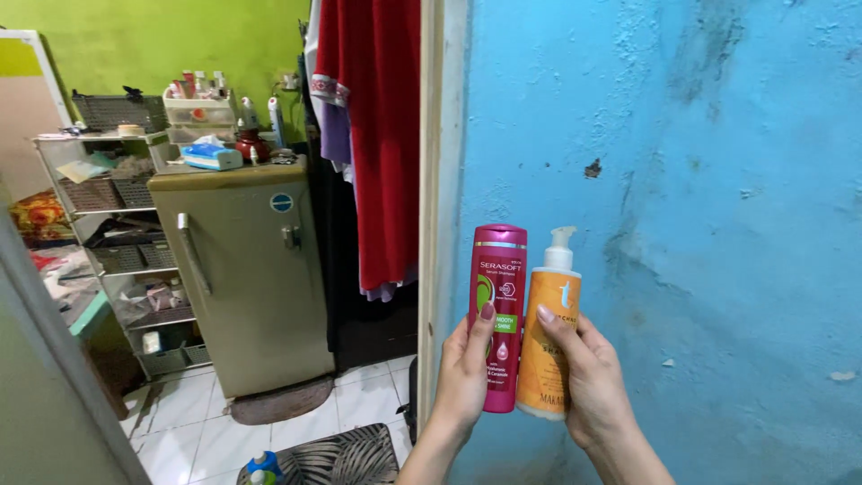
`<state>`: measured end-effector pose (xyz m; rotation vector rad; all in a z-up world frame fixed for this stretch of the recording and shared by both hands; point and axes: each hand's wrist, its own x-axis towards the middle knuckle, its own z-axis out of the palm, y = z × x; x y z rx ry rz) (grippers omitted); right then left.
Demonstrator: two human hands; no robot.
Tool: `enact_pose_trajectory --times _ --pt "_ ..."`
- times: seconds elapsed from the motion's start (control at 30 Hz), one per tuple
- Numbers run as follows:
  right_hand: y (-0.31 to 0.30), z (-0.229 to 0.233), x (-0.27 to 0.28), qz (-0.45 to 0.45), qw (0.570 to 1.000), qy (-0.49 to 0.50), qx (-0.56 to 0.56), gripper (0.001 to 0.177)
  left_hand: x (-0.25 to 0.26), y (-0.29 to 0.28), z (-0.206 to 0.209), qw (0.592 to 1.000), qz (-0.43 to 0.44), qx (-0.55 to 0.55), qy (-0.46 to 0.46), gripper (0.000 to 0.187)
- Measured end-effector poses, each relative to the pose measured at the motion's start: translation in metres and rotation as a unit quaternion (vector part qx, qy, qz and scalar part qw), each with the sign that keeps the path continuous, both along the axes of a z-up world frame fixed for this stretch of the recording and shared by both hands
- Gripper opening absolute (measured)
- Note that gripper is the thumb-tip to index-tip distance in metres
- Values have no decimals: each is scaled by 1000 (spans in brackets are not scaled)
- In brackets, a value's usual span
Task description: Organize detergent and shampoo bottles on a bathroom shelf.
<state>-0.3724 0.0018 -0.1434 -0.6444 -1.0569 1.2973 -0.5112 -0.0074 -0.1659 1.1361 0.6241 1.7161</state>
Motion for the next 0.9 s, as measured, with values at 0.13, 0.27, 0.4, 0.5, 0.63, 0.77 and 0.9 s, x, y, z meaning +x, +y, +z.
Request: enact_pose_trajectory --times 0.13,0.27,0.4,0.5,0.63,0.77,0.9 --pt "-4 -3 -24 3 1000 -3 -14 40 -26 5 -16 1000 3 0 -17 51" --pt "-3 -14 -46 14 1000 -2 -22 40 -50 -6 -15 1000 19 -16 -6 56" --pt "1 -19 -71 22 999 -13 -26 41 -72 -23 -4 998 59 -27 12 54" --pt "-21 3 -96 34 996 -20 -76 40 -92 -20 -13 997 60 -40 16 54" --pt "-12 -12 -120 50 997 -16 -48 40 -121 -8 -37 997 72 6 8 55" --pt "-14 -12 -151 70 996 -15 -51 39 -148 -14 -36 996 85 -5 -9 53" --pt "-12 -21 -179 91 995 -2 -50 37 -177 -24 -33 993 110 23 22 57"
